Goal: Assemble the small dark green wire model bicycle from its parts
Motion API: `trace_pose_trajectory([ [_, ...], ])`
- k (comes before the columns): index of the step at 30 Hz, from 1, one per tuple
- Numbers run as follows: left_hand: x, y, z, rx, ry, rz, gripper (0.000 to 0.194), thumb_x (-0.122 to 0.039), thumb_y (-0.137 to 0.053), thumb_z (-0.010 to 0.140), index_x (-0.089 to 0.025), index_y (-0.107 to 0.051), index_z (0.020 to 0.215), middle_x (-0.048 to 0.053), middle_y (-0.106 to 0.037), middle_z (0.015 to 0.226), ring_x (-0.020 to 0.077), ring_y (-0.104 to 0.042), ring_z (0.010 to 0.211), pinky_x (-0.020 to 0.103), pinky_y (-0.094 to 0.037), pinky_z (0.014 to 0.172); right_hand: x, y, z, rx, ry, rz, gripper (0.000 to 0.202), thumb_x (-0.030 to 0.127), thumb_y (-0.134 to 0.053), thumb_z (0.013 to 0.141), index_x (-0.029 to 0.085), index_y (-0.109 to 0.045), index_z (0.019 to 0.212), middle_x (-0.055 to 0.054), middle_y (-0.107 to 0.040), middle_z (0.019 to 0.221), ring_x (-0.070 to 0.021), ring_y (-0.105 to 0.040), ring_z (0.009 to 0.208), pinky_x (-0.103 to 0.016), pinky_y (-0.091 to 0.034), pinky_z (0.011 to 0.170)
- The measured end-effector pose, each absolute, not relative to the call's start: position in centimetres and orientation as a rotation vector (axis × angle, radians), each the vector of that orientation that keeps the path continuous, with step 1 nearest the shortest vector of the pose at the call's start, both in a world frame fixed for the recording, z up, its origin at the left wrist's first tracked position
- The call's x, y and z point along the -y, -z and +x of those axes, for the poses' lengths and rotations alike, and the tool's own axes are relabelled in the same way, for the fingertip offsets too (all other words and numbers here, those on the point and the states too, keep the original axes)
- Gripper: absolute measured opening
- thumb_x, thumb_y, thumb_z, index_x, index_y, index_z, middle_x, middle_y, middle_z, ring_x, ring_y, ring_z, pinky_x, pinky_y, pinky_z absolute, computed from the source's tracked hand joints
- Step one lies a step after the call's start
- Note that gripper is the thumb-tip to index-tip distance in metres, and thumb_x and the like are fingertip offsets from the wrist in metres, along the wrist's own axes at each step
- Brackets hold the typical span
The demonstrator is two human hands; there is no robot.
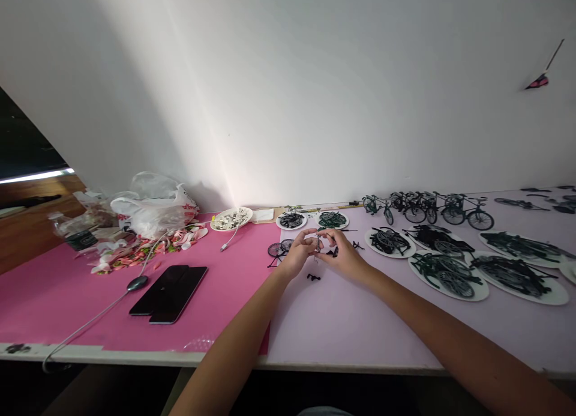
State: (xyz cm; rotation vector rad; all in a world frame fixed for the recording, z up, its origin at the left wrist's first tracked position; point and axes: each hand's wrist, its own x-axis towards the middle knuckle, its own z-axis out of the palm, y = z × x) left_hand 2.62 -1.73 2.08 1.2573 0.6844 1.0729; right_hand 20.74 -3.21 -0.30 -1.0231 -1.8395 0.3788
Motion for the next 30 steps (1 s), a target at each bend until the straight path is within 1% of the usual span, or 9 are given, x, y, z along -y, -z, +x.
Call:
trace_pose_trajectory([
  [2,1.78,-2.19,2.6,-0.672,-1.064,1.238,0.053,-0.02,-0.073,0.072,-0.019,-0.056,0.122,0.002,-0.062,0.084,0.0192,-0.064,0.088,0.031,-0.049,0.077,3.1,0.37,20.76,1.828,-0.352,-1.015,0.048,0.047,-0.078,0.086,0.03,-0.056,0.124,-0.006,-0.056,0.108,-0.0259,-0.057,0.101,-0.041,-0.051,0.088],
  [6,1.83,-2.42,2.64,-0.656,-1.046,1.188,0.05,-0.021,-0.073,0.074,-0.018,-0.057,0.121,0.003,-0.063,0.085,0.0197,-0.065,0.091,0.031,-0.05,0.079,3.08,0.39,20.7,1.803,-0.294,-0.986,0.048,0.041,-0.08,0.084,0.029,-0.057,0.124,-0.007,-0.057,0.11,-0.0266,-0.056,0.1,-0.041,-0.051,0.087],
  [8,1.89,-2.54,2.65,-0.635,-1.036,1.169,0.05,-0.021,-0.073,0.074,-0.018,-0.058,0.121,0.003,-0.063,0.084,0.0194,-0.065,0.09,0.031,-0.05,0.079,3.11,0.39,20.65,1.799,-0.27,-0.971,0.045,0.038,-0.078,0.084,0.029,-0.056,0.122,-0.008,-0.058,0.112,-0.0262,-0.056,0.098,-0.041,-0.05,0.086],
  [11,2.03,-2.66,2.59,-0.601,-1.014,1.156,0.053,-0.019,-0.076,0.071,-0.017,-0.059,0.121,0.003,-0.063,0.085,0.0185,-0.064,0.086,0.031,-0.048,0.078,3.11,0.42,20.58,1.79,-0.235,-0.953,0.033,0.034,-0.075,0.087,0.027,-0.052,0.11,-0.009,-0.06,0.12,-0.0246,-0.055,0.095,-0.04,-0.05,0.083],
  [13,2.09,-2.66,2.53,-0.583,-1.004,1.151,0.055,-0.019,-0.077,0.069,-0.017,-0.059,0.121,0.003,-0.064,0.086,0.018,-0.063,0.084,0.031,-0.047,0.079,3.11,0.43,20.56,1.782,-0.218,-0.948,0.029,0.032,-0.073,0.088,0.026,-0.049,0.104,-0.009,-0.06,0.123,-0.0234,-0.054,0.093,-0.039,-0.049,0.081],
  [19,1.95,-2.4,2.46,-0.556,-0.996,1.144,0.056,-0.019,-0.078,0.069,-0.018,-0.059,0.121,0.002,-0.063,0.083,0.0182,-0.062,0.084,0.033,-0.045,0.082,3.0,0.51,20.55,1.789,-0.209,-0.923,0.027,0.027,-0.071,0.088,0.026,-0.049,0.103,-0.009,-0.06,0.125,-0.0229,-0.055,0.092,-0.039,-0.05,0.079],
  [22,1.83,-2.33,2.5,-0.552,-0.989,1.149,0.057,-0.019,-0.077,0.068,-0.018,-0.058,0.122,0.0,-0.061,0.081,0.0176,-0.061,0.083,0.032,-0.044,0.081,2.86,0.65,20.55,1.793,-0.215,-0.922,0.028,0.027,-0.071,0.087,0.026,-0.049,0.104,-0.009,-0.06,0.125,-0.0239,-0.056,0.095,-0.039,-0.051,0.08],
  [26,1.82,-2.4,2.54,-0.544,-0.975,1.149,0.058,-0.017,-0.076,0.067,-0.018,-0.057,0.122,-0.001,-0.061,0.08,0.0152,-0.059,0.078,0.032,-0.044,0.08,2.83,0.73,20.49,1.799,-0.223,-0.907,0.028,0.028,-0.071,0.087,0.026,-0.045,0.098,-0.01,-0.06,0.126,-0.0251,-0.057,0.101,-0.04,-0.051,0.081],
  [30,1.95,-2.55,2.52,-0.541,-0.972,1.147,0.057,-0.017,-0.077,0.067,-0.018,-0.058,0.121,0.0,-0.062,0.081,0.0147,-0.059,0.077,0.031,-0.045,0.08,3.03,0.53,20.38,1.793,-0.225,-0.911,0.029,0.031,-0.07,0.088,0.026,-0.044,0.097,-0.01,-0.06,0.126,-0.0239,-0.056,0.097,-0.039,-0.051,0.081],
])
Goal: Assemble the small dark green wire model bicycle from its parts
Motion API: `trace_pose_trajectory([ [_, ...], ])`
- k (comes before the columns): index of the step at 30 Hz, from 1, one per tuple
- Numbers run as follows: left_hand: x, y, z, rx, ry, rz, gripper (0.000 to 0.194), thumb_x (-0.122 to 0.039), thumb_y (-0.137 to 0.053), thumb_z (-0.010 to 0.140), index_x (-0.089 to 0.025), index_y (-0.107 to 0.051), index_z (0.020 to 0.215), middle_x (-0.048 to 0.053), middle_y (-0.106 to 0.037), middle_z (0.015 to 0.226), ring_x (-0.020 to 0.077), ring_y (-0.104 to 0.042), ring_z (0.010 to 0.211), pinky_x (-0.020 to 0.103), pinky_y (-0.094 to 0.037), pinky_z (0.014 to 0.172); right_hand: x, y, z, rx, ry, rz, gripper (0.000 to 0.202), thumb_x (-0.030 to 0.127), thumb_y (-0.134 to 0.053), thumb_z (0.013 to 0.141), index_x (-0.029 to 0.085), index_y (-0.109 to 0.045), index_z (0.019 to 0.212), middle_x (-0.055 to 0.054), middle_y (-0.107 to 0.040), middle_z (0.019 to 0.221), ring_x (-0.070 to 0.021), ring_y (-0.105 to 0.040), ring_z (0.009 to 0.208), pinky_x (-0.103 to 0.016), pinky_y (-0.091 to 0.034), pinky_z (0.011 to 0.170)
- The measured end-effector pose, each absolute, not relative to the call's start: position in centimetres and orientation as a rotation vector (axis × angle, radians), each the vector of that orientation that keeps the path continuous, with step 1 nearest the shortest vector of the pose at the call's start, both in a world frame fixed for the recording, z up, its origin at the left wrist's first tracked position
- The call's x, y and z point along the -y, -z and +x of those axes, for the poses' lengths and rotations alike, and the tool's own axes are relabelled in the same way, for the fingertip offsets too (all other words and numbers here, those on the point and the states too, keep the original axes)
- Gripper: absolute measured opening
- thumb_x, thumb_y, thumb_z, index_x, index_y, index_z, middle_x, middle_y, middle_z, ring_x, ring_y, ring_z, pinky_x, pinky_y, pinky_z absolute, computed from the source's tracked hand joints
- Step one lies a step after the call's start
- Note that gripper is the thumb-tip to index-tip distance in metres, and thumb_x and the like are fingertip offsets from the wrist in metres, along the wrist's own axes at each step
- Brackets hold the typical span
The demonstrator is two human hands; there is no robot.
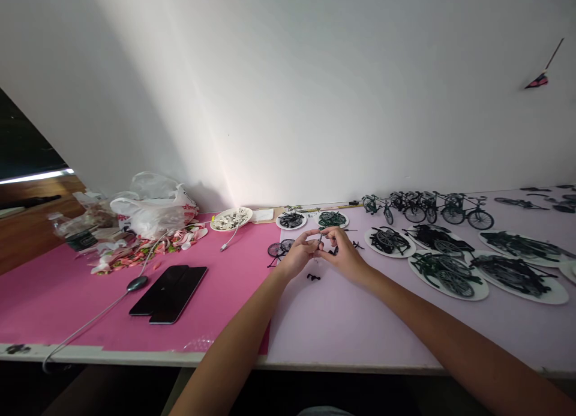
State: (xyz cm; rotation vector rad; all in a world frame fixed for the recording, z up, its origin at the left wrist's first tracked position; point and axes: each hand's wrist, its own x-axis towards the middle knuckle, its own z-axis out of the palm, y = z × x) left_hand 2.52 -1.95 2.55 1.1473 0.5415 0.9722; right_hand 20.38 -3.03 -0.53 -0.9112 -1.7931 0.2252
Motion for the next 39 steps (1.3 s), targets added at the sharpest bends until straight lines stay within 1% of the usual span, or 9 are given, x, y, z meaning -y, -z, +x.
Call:
trace_pose_trajectory([
  [3,2.1,-2.7,2.6,-0.54,-0.988,1.134,0.057,-0.019,-0.08,0.067,-0.018,-0.059,0.12,0.001,-0.064,0.083,0.0153,-0.06,0.079,0.031,-0.045,0.079,3.1,0.4,20.3,1.785,-0.218,-0.923,0.029,0.032,-0.07,0.089,0.026,-0.043,0.097,-0.01,-0.06,0.124,-0.0232,-0.055,0.093,-0.04,-0.051,0.08],
  [9,2.2,-3.0,2.7,-0.53,-1.003,1.122,0.06,-0.026,-0.088,0.065,-0.017,-0.06,0.117,0.001,-0.064,0.082,0.0151,-0.061,0.079,0.031,-0.046,0.078,3.1,0.3,20.4,1.79,-0.224,-0.937,0.03,0.035,-0.071,0.089,0.026,-0.042,0.095,-0.01,-0.061,0.124,-0.0255,-0.057,0.102,-0.041,-0.051,0.082],
  [18,2.0,-2.4,2.5,-0.685,-1.134,1.18,0.075,-0.034,-0.094,0.065,-0.017,-0.058,0.128,0.009,-0.075,0.096,0.0192,-0.067,0.088,0.033,-0.048,0.082,3.6,0.3,20.4,1.793,-0.277,-1.022,0.029,0.048,-0.064,0.094,0.027,-0.047,0.104,-0.009,-0.059,0.118,-0.0253,-0.056,0.103,-0.041,-0.05,0.089],
  [21,1.8,-2.4,2.4,-0.763,-1.188,1.229,0.072,-0.038,-0.093,0.067,-0.016,-0.063,0.129,0.011,-0.077,0.099,0.0185,-0.066,0.085,0.032,-0.046,0.078,3.6,0.1,20.8,1.788,-0.352,-1.057,0.03,0.056,-0.047,0.103,0.026,-0.051,0.104,-0.007,-0.06,0.106,-0.0251,-0.058,0.1,-0.041,-0.05,0.09],
  [23,1.7,-2.4,2.4,-0.807,-1.206,1.261,0.069,-0.04,-0.093,0.066,-0.015,-0.067,0.125,0.012,-0.078,0.099,0.0184,-0.065,0.082,0.032,-0.046,0.076,3.6,-0.1,21.0,1.795,-0.4,-1.023,0.041,0.056,-0.028,0.109,0.026,-0.053,0.099,-0.006,-0.062,0.099,-0.0244,-0.06,0.095,-0.041,-0.05,0.088],
  [25,1.7,-2.5,2.4,-0.838,-1.215,1.278,0.066,-0.043,-0.094,0.065,-0.015,-0.071,0.119,0.012,-0.078,0.098,0.0195,-0.066,0.083,0.033,-0.046,0.076,3.5,-0.3,21.0,1.804,-0.409,-1.0,0.049,0.055,-0.018,0.11,0.025,-0.052,0.091,-0.005,-0.062,0.091,-0.0234,-0.06,0.087,-0.039,-0.049,0.084],
  [31,1.2,-1.9,2.7,-0.931,-1.312,1.373,0.048,-0.045,-0.093,0.067,-0.015,-0.076,0.1,0.009,-0.076,0.09,0.0208,-0.067,0.084,0.032,-0.05,0.075,3.7,-1.0,20.9,1.722,-0.243,-1.162,0.047,0.058,-0.026,0.108,0.027,-0.04,0.076,-0.001,-0.053,0.066,-0.0223,-0.053,0.064,-0.034,-0.04,0.063],
  [34,1.0,-1.6,2.9,-0.973,-1.366,1.509,0.037,-0.043,-0.09,0.071,-0.015,-0.077,0.093,0.01,-0.075,0.092,0.0199,-0.066,0.082,0.033,-0.051,0.075,3.9,-1.2,20.8,1.705,-0.232,-1.184,0.042,0.055,-0.03,0.107,0.027,-0.047,0.081,-0.001,-0.056,0.064,-0.0227,-0.057,0.062,-0.033,-0.04,0.062],
  [39,1.3,-1.5,3.2,-1.023,-1.407,1.677,0.027,-0.039,-0.083,0.079,-0.017,-0.078,0.093,0.01,-0.077,0.099,0.019,-0.063,0.081,0.033,-0.051,0.076,4.1,-1.2,20.5,1.674,-0.275,-1.231,0.028,0.052,-0.043,0.102,0.026,-0.054,0.096,0.002,-0.06,0.063,-0.0215,-0.058,0.055,-0.031,-0.038,0.056],
])
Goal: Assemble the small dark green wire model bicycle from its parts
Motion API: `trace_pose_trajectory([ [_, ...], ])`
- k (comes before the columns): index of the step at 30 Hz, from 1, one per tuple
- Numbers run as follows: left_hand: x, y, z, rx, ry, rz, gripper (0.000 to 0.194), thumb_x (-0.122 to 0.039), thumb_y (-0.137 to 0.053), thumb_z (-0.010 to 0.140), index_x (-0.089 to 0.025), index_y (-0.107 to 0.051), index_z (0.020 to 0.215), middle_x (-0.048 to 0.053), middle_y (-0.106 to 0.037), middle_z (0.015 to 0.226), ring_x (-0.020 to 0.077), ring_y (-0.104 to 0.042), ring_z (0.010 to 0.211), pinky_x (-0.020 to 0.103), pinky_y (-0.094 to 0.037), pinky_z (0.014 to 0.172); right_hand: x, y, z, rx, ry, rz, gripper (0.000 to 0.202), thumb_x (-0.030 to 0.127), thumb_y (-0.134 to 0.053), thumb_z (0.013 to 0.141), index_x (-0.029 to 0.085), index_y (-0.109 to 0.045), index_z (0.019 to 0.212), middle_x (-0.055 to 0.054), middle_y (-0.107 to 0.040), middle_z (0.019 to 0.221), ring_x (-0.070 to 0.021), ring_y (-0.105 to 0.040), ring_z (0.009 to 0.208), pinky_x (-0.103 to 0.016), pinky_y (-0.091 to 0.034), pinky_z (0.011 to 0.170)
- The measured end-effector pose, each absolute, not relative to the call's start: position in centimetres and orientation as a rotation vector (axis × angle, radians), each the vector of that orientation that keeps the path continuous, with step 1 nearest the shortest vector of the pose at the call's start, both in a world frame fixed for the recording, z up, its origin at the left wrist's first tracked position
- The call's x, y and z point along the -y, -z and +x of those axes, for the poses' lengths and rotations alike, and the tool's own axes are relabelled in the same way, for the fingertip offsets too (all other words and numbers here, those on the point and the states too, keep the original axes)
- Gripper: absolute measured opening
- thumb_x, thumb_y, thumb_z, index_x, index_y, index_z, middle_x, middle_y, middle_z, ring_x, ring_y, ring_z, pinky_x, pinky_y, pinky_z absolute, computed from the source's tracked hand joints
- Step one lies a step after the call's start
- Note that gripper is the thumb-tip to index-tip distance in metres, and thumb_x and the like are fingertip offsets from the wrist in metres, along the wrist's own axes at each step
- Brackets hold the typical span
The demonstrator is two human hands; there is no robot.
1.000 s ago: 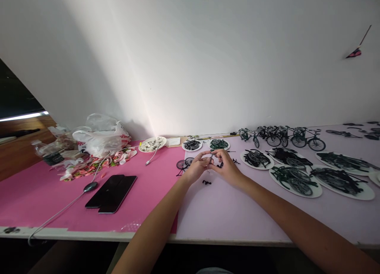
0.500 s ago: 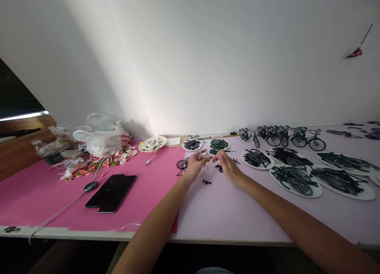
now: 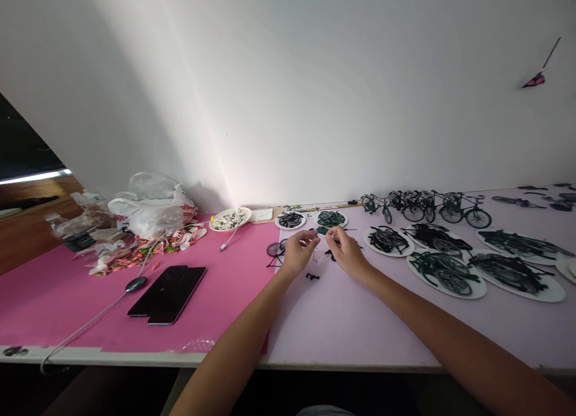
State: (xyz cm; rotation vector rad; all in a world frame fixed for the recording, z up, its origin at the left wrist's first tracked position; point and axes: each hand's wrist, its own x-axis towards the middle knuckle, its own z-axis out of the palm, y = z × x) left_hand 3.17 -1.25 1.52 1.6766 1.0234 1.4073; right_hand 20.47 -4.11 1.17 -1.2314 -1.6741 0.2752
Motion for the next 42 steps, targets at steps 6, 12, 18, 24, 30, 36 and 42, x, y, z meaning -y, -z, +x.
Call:
trace_pose_trajectory([
  [6,1.65,-1.77,3.17,-1.058,-1.444,1.742,0.018,-0.033,-0.08,0.082,-0.018,-0.077,0.091,0.01,-0.076,0.098,0.0175,-0.062,0.077,0.032,-0.049,0.075,4.16,-1.3,20.44,1.688,-0.299,-1.216,0.026,0.049,-0.049,0.098,0.025,-0.056,0.091,-0.001,-0.066,0.071,-0.0215,-0.063,0.063,-0.03,-0.043,0.061],
  [12,1.85,-1.84,3.18,-1.079,-1.442,1.791,0.017,-0.032,-0.077,0.084,-0.018,-0.077,0.094,0.009,-0.076,0.095,0.0178,-0.061,0.076,0.033,-0.049,0.076,3.96,-1.12,20.43,1.674,-0.281,-1.17,0.024,0.047,-0.051,0.098,0.025,-0.058,0.091,-0.003,-0.069,0.078,-0.0225,-0.066,0.071,-0.031,-0.047,0.065],
  [18,1.95,-1.94,3.2,-1.068,-1.445,1.774,0.02,-0.036,-0.079,0.082,-0.019,-0.076,0.092,0.009,-0.076,0.094,0.018,-0.06,0.074,0.034,-0.049,0.076,3.87,-0.93,20.37,1.668,-0.28,-1.163,0.024,0.047,-0.051,0.097,0.025,-0.059,0.09,-0.004,-0.07,0.079,-0.0231,-0.066,0.073,-0.032,-0.048,0.064],
  [24,1.99,-1.95,3.21,-1.035,-1.477,1.752,0.02,-0.038,-0.08,0.08,-0.019,-0.076,0.088,0.009,-0.076,0.094,0.0173,-0.059,0.073,0.033,-0.049,0.075,3.84,-0.9,20.36,1.653,-0.273,-1.153,0.025,0.048,-0.051,0.097,0.026,-0.059,0.09,-0.004,-0.07,0.079,-0.024,-0.067,0.075,-0.032,-0.049,0.065],
  [30,2.11,-2.01,3.14,-1.077,-1.439,1.804,0.018,-0.034,-0.076,0.083,-0.019,-0.075,0.091,0.008,-0.075,0.092,0.0167,-0.058,0.072,0.032,-0.048,0.073,3.76,-0.83,20.34,1.662,-0.281,-1.144,0.025,0.047,-0.051,0.097,0.025,-0.059,0.091,-0.006,-0.072,0.087,-0.0233,-0.067,0.078,-0.033,-0.051,0.069],
  [36,1.95,-1.93,3.08,-1.05,-1.46,1.773,0.022,-0.04,-0.078,0.08,-0.019,-0.074,0.087,0.007,-0.074,0.087,0.0166,-0.057,0.069,0.032,-0.047,0.069,3.71,-0.93,20.3,1.676,-0.257,-1.047,0.025,0.046,-0.054,0.098,0.025,-0.064,0.091,-0.007,-0.072,0.096,-0.0236,-0.067,0.088,-0.034,-0.054,0.073],
  [42,1.89,-1.89,3.04,-1.06,-1.46,1.771,0.018,-0.034,-0.079,0.081,-0.019,-0.074,0.088,0.007,-0.074,0.087,0.0161,-0.057,0.068,0.031,-0.046,0.068,3.56,-0.45,20.32,1.679,-0.313,-1.09,0.022,0.045,-0.054,0.098,0.025,-0.06,0.099,-0.008,-0.07,0.102,-0.0243,-0.065,0.091,-0.037,-0.054,0.078],
])
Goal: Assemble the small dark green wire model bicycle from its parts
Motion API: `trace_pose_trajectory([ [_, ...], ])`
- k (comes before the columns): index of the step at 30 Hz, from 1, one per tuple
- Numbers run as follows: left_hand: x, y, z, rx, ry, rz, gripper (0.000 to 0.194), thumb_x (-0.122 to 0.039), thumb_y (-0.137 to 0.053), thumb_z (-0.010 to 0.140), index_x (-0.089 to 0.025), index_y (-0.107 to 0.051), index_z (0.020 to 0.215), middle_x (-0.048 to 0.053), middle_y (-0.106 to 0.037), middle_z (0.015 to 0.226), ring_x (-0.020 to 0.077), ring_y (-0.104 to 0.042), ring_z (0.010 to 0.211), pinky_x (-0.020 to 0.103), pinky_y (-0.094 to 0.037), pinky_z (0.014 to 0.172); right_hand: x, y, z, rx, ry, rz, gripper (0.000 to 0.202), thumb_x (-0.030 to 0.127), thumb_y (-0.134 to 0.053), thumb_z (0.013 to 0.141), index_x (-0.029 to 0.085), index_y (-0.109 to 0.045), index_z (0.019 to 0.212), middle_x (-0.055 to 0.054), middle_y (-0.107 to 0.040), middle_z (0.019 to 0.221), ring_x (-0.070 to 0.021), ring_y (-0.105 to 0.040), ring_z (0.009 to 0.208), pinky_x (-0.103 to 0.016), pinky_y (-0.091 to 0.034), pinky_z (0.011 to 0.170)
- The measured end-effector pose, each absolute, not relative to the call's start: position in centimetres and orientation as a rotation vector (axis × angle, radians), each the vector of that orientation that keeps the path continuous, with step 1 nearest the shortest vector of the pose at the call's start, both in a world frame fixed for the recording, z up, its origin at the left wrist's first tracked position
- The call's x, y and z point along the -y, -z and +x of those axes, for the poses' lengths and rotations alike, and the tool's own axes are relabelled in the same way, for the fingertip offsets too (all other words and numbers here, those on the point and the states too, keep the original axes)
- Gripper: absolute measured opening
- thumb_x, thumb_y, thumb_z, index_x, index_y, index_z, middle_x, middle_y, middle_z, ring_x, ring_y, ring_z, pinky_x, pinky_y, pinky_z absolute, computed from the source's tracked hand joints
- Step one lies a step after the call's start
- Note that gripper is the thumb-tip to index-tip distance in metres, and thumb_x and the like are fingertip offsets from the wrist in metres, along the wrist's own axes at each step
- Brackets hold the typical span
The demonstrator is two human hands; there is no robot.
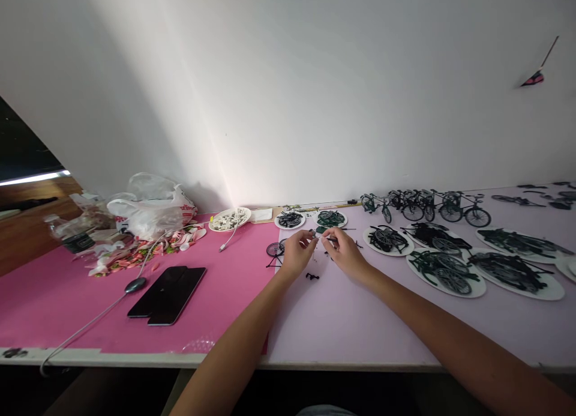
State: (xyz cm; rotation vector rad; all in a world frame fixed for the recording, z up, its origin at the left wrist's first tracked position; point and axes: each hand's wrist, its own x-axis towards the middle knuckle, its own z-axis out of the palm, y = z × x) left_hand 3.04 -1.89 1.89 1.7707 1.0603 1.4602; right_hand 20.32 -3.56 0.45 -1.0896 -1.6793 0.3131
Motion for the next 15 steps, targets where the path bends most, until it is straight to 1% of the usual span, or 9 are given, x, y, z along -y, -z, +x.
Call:
trace_pose_trajectory([
  [4,1.71,-1.8,2.91,-1.07,-1.467,1.779,0.014,-0.03,-0.079,0.081,-0.019,-0.074,0.087,0.007,-0.074,0.092,0.016,-0.057,0.069,0.031,-0.046,0.069,3.2,0.24,20.44,1.671,-0.355,-1.105,0.019,0.044,-0.054,0.097,0.024,-0.053,0.099,-0.006,-0.066,0.1,-0.0234,-0.065,0.09,-0.037,-0.054,0.079],
  [8,1.42,-1.73,2.65,-1.095,-1.44,1.824,0.011,-0.029,-0.076,0.084,-0.02,-0.072,0.089,0.007,-0.075,0.096,0.016,-0.058,0.07,0.031,-0.047,0.071,2.81,0.62,20.65,1.719,-0.364,-1.075,0.02,0.044,-0.052,0.1,0.024,-0.052,0.1,-0.006,-0.065,0.098,-0.0232,-0.064,0.09,-0.038,-0.053,0.081],
  [13,1.35,-1.81,2.32,-1.111,-1.41,1.866,0.012,-0.03,-0.074,0.085,-0.019,-0.072,0.09,0.006,-0.072,0.084,0.0178,-0.061,0.072,0.032,-0.049,0.072,2.61,0.59,20.9,1.76,-0.342,-1.083,0.021,0.045,-0.05,0.102,0.025,-0.052,0.097,-0.006,-0.067,0.097,-0.0244,-0.065,0.092,-0.038,-0.052,0.082],
  [15,1.33,-1.79,2.25,-1.11,-1.41,1.876,0.013,-0.031,-0.074,0.085,-0.019,-0.072,0.09,0.006,-0.071,0.082,0.018,-0.062,0.072,0.032,-0.049,0.072,2.69,0.4,20.98,1.775,-0.34,-1.096,0.023,0.047,-0.048,0.103,0.025,-0.052,0.095,-0.006,-0.067,0.094,-0.0241,-0.064,0.089,-0.037,-0.05,0.08],
])
